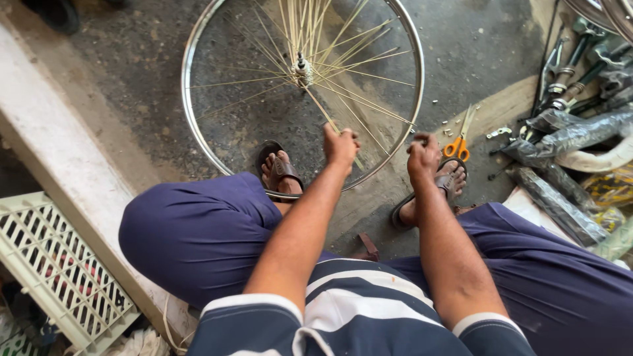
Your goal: The person sits on the floor and works on a bicycle wheel, tightening the spokes by hand. They rotate the wheel to access different sections and repeatedly adjust the tension of the spokes using their fingers.
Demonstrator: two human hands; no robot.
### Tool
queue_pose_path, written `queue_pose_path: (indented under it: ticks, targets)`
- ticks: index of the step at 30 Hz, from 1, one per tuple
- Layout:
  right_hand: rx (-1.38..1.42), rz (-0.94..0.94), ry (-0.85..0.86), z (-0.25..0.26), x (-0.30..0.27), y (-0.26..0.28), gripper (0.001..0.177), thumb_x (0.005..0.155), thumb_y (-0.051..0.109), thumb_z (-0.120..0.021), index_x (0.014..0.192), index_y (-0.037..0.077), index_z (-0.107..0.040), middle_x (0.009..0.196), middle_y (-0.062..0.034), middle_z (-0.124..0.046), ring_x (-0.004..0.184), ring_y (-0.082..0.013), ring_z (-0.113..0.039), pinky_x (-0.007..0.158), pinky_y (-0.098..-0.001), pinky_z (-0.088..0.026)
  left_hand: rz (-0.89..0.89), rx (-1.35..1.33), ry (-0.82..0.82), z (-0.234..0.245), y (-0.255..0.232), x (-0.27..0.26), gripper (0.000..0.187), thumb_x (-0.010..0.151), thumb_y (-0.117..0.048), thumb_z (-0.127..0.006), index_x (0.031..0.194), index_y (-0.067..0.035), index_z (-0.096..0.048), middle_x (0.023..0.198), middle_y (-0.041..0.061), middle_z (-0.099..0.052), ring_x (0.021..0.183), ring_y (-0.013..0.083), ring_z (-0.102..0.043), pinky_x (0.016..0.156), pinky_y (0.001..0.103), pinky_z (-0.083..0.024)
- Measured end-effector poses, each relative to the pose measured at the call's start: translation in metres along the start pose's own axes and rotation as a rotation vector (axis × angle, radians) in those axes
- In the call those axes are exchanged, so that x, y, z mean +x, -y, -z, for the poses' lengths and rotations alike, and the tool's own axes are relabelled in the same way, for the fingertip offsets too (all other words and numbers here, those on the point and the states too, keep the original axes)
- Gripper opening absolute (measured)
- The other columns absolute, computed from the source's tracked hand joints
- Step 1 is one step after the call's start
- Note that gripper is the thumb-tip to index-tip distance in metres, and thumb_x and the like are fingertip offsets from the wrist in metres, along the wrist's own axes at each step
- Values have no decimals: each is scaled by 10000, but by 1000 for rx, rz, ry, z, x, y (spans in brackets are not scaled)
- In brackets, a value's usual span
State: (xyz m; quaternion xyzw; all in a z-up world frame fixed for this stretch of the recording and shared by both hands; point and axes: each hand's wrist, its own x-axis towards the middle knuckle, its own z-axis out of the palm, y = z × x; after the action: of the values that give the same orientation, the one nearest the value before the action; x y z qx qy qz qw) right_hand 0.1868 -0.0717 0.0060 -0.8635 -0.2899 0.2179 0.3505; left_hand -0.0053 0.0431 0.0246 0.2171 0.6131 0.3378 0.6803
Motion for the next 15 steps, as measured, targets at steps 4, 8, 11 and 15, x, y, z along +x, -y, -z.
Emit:
queue_pose_path:
  ticks: [4, 8, 11, 15]
  targets:
    - [220, -115, 130, 5, 12, 43, 502, 844, 32, -539, 1330, 122, -628, 730, -38, -627, 621, -126, -557, 544, -266, -437, -47, 25, -53, 9, -11, -4, 224, 1011, -139, -533, 1227, -82, -506, 798, 92, -636, 517, 166, -578, 440, 307, -448]
    - [334, -277, 403, -3, 8, 58, 511, 880, 13, -515, 1360, 121, -653, 716, 6, -579, 574, -87, -462, 497, -248, -369, 34, -100, 31, 9, -16, -6, 192, 1044, -209, -518, 1174, -68, -529, 795, 80, -620, 545, 156, -587, 462, 293, -465]
    - [185, -350, 624, 2, -12, 71, 500, 879, -3, -488, 1318, 103, -704, 781, 49, -660, 538, -90, -420, 470, -234, -369, 122, -331, 136, 10, -6, 4, 148, 1027, -177, -509, 1135, -76, -509, 874, 118, -667, 682, 210, -669, 601, 331, -555]
    - [278, -426, 996, -1, -33, 68, 430, 880, 15, -561, 1266, 38, -751, 701, -45, -562, 529, -97, -442, 456, -245, -335, -16, -189, 309, 7, 36, 30, 217, 981, -138, -629, 1162, -25, -586, 1095, 134, -662, 1027, 256, -662, 878, 400, -547]
